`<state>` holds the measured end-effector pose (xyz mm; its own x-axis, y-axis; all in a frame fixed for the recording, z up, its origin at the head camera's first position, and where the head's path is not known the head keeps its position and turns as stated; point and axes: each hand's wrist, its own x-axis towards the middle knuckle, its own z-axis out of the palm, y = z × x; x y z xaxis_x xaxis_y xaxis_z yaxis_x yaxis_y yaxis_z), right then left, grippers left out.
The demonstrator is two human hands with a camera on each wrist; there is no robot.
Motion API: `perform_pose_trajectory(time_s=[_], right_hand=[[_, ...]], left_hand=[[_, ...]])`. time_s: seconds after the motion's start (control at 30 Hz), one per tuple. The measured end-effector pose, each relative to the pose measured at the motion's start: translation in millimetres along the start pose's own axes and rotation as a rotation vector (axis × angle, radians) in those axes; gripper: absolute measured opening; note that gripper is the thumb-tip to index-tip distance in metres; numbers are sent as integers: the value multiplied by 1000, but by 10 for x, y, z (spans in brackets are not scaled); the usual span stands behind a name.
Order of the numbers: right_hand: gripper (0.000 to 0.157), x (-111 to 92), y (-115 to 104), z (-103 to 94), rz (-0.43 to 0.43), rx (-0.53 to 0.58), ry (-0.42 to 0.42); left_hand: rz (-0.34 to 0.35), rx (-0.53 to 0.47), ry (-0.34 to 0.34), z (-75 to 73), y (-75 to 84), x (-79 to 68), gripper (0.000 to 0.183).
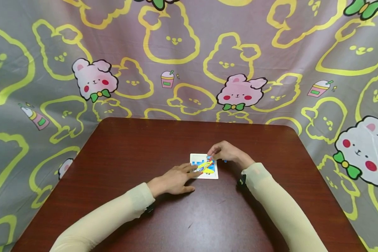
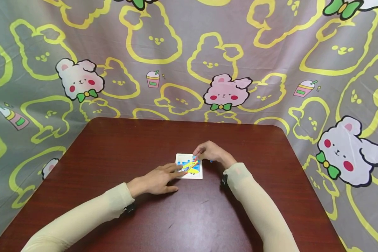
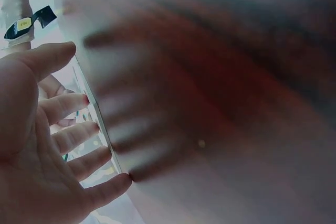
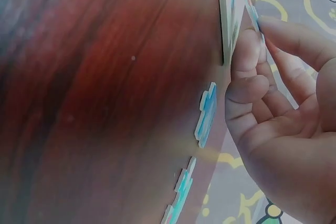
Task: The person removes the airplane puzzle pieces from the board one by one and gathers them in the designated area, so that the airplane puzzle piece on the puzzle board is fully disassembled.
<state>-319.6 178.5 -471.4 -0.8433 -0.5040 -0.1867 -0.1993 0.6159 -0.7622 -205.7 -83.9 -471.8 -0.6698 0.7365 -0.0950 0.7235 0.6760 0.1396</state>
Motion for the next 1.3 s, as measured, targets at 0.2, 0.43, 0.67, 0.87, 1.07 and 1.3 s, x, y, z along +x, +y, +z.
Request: perform_pose_trajectory(time_s=[0.2, 0.43, 0.67, 0.87, 1.07, 1.3], right_hand=[[14, -32, 29, -44, 2, 12, 12], [14, -105, 88, -134, 52, 48, 12], [14, -195, 179, -270, 62, 45, 21], [15, -299, 256, -390, 96, 84, 27], [17, -409, 350, -512, 90, 103, 45], [22, -511, 475, -661, 71, 113, 74]], left_hand=[[5, -8, 9, 1, 5, -24, 64], [11, -5, 14, -4, 10, -50, 63], [7, -20, 8, -5, 21, -78, 62], [-3, -24, 4, 7, 33, -104, 62], [-4, -48, 3, 7, 47, -119, 61], [31, -28, 28, -3, 43, -124, 61]])
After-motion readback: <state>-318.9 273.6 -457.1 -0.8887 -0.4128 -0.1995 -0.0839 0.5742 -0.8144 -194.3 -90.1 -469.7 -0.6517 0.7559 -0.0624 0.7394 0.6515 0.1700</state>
